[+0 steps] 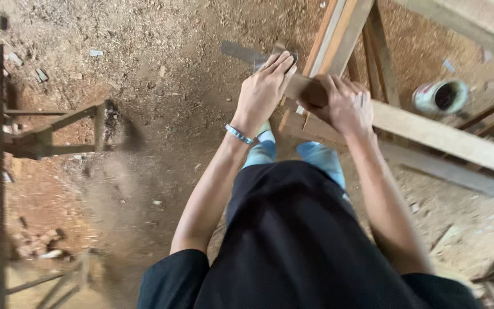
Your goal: The person sands long pieces of wood using a small piece of sandpaper held in their hands, working across the surface and edges of multiple planks on a wooden stand.
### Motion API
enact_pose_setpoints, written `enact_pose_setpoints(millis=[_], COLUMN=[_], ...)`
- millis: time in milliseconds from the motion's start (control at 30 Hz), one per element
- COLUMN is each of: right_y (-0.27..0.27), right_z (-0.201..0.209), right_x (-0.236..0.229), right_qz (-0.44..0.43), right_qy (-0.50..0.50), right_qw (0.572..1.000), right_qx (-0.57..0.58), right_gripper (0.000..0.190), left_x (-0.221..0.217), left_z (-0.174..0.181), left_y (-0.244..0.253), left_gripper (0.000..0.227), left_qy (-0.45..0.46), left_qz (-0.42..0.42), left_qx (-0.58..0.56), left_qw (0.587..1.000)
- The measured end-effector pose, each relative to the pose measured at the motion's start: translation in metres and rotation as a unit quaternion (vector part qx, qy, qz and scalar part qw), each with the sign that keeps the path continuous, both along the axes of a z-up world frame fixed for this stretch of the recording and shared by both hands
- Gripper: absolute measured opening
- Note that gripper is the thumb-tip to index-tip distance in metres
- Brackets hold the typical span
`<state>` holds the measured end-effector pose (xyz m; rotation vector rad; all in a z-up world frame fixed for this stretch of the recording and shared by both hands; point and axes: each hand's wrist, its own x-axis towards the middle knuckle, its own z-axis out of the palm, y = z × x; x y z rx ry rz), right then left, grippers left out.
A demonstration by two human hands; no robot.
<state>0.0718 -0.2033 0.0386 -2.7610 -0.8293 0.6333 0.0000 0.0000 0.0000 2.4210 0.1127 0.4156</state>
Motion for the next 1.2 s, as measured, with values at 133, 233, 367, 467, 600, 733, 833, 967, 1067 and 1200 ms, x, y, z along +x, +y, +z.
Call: enact_pose_setpoints(millis=[133,233,367,467,600,733,833,967,1067,1200], right_y=[-0.005,-0.018,-0.008,-0.014,-0.013,-0.013,-0.020,-0.029,-0.036,-0.054], right_z=[-0.015,-0.017,-0.012,-0.013,-0.007,0.024,0.036,0.035,0.024,0.024], right_x=[0.014,0.001,0.009,0.001,0.010,-0.013,-0.043,-0.060,-0.077,-0.080], right_qz=[0.074,0.061,0.067,0.063,0.116,0.083,0.011,-0.016,-0.078,-0.142], right_qy=[-0.164,-0.104,-0.124,-0.100,-0.115,-0.063,0.260,0.543,0.474,0.349], right_qw=[0.981,0.988,0.982,0.983,0.982,0.932,0.798,0.553,0.675,0.811], right_qx=[0.069,0.092,0.127,0.144,0.094,0.346,0.543,0.631,0.560,0.448], right_gripper=[0.071,0.071,0.071,0.072,0.073,0.077,0.076,0.068,0.051,0.043], left_x=[-0.004,-0.044,-0.065,-0.080,-0.080,-0.089,-0.094,-0.065,-0.060,-0.042], left_z=[0.024,0.026,0.017,0.005,0.011,0.059,0.088,0.098,0.097,0.071], left_y=[0.017,0.032,0.055,0.042,-0.009,-0.059,-0.070,-0.058,-0.046,-0.035], left_gripper=[0.032,0.042,0.038,0.037,0.034,0.033,0.029,0.026,0.034,0.043], left_qy=[0.102,0.191,0.110,0.125,-0.127,-0.136,0.008,0.004,0.192,0.198], left_qz=[0.065,0.137,0.155,0.224,0.360,0.225,0.053,-0.097,-0.048,-0.081], left_qx=[-0.187,-0.381,-0.502,-0.513,-0.607,-0.576,-0.491,-0.164,-0.124,0.054], left_qw=[0.975,0.894,0.844,0.819,0.697,0.774,0.869,0.982,0.972,0.975])
